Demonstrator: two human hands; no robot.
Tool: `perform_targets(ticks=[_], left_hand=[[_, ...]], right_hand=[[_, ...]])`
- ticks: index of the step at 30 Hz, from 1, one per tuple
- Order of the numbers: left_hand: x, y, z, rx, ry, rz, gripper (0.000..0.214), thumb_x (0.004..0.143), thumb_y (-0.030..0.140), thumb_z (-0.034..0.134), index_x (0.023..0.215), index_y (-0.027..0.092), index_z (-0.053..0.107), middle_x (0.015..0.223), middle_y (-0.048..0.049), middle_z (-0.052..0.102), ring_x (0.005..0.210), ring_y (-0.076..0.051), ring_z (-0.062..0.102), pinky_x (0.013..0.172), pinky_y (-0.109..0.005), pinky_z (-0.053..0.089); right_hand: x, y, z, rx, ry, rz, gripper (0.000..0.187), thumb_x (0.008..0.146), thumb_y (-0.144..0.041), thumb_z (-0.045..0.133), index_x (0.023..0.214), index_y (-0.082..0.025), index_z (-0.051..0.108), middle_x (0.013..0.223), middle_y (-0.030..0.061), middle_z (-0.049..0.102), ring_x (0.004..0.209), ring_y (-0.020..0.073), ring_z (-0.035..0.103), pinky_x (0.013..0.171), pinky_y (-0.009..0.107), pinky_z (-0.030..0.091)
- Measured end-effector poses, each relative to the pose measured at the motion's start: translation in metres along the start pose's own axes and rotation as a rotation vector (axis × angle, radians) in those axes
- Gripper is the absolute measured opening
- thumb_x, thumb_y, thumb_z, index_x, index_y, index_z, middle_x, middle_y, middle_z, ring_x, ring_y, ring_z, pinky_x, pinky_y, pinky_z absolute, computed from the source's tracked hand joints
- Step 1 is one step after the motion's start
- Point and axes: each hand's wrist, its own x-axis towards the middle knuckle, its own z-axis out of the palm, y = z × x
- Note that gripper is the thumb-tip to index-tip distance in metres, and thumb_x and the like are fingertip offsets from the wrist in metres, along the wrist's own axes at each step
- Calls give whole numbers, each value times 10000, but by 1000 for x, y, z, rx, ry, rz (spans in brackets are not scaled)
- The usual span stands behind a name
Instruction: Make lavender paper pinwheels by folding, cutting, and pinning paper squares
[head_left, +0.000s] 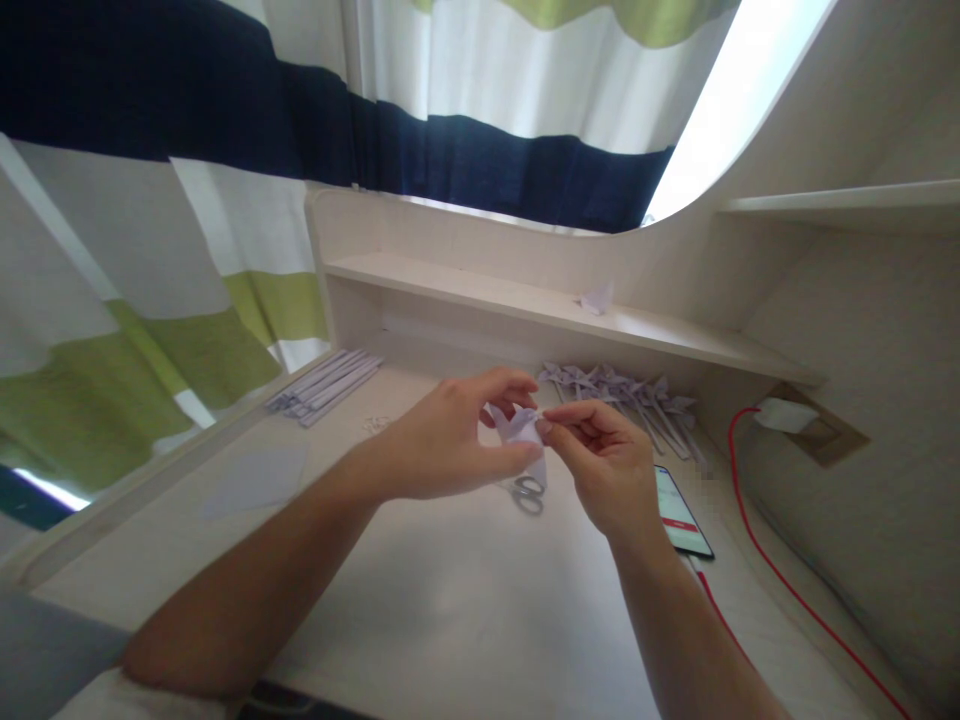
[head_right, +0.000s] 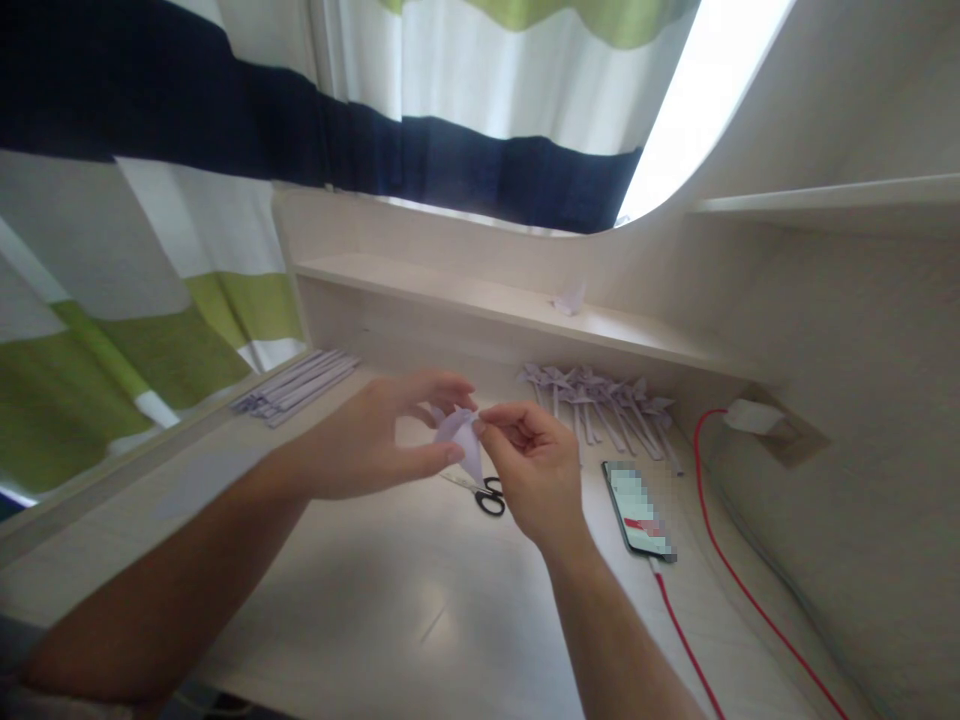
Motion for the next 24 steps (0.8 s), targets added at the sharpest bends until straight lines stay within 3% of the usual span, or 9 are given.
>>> perform_targets(ticks=[3,5,11,16,24], left_hand=[[-4,-1,-1,44,-48,45,738,795,319,783,1477,253,507,1291,-91,718,1072,-251,717,943,-375,573],[-6,-2,0,59,-65,73,780,809,271,751,1527,262,447,1358,-109,686,1151,-273,697,990,-401,563],[-4,-8,7,25,3,121,656,891,73,520,1513,260,428,1450,-99,633,1271,-236,652,1071,-390,534],[1,-10,14,-35,115,161,614,829,-16,498,1399,213,499,1327,-92,702,1247,-203,663,1095,-366,523],[4,-6,26,9,287,223,432,837,-14,522,1201,205,601,1198,-76,724,1098,-189,711,950,-323,606]], right_hand=[[0,0,0,-4,17,-11,91,794,-250,835,829,-216,758,758,24,773,663,174,712,599,275,566],[0,1,-1,-10,22,-27,102,796,-261,837,837,-216,756,766,25,775,680,181,722,614,285,579],[-1,0,0,-15,36,-45,109,786,-245,846,831,-213,752,770,23,781,701,186,738,653,303,605],[-2,-2,0,-6,27,-44,89,791,-212,840,842,-215,767,790,24,793,740,186,755,702,300,615],[-4,0,0,-54,53,-85,87,793,-220,832,862,-224,778,806,34,791,754,203,757,711,327,630]])
